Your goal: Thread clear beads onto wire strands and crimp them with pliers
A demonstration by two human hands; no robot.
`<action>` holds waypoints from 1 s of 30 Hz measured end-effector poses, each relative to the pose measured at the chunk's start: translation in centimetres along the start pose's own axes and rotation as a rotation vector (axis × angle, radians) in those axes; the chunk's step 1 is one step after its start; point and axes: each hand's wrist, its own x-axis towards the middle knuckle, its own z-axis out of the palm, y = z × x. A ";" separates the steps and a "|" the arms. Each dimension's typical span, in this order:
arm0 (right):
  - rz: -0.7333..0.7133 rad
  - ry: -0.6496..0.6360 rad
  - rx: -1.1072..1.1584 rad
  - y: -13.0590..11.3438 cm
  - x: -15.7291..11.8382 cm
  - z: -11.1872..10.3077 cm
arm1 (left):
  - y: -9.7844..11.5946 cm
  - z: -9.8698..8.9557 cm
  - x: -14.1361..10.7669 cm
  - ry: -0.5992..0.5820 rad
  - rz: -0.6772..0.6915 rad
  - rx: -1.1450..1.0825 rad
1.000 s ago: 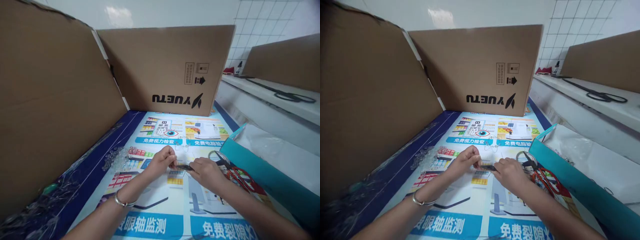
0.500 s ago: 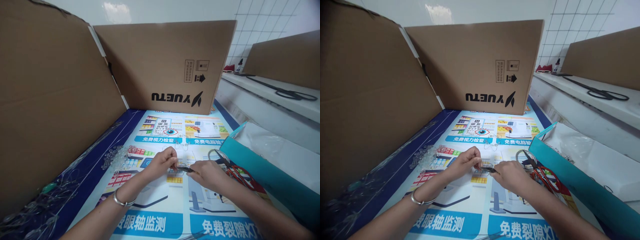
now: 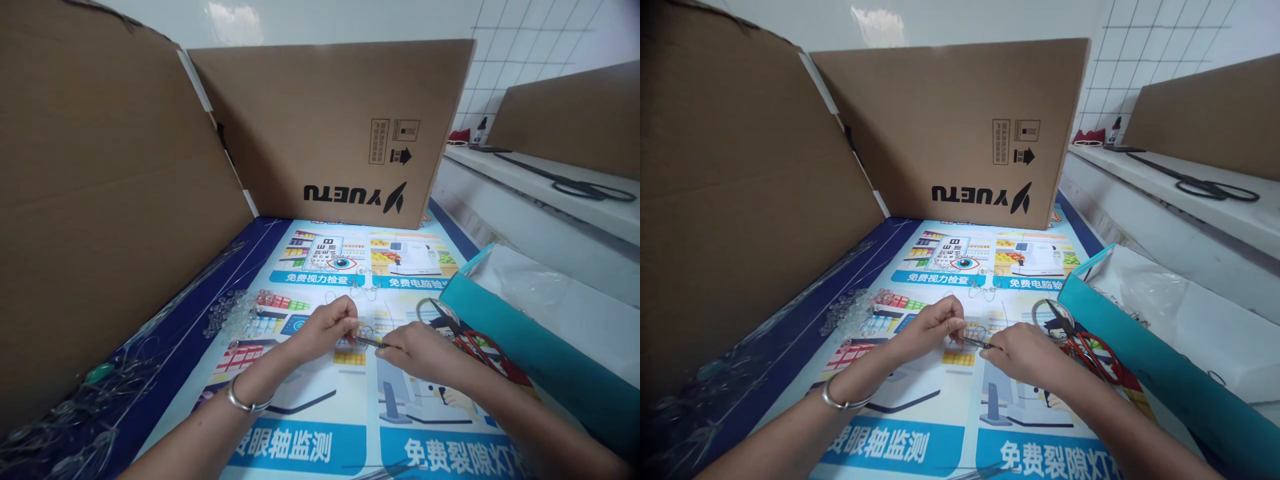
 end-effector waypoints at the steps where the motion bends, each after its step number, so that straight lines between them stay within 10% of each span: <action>1: 0.004 -0.018 0.036 0.2 0.0 0.1 | 0.0 0.0 0.0 -0.001 0.004 0.008; 9: 0.014 -0.099 0.247 1.1 0.1 0.3 | 0.1 0.1 0.0 0.006 -0.031 -0.001; 30: 0.044 0.355 -0.208 0.8 0.9 2.2 | -1.2 0.8 0.3 0.271 -0.115 -0.069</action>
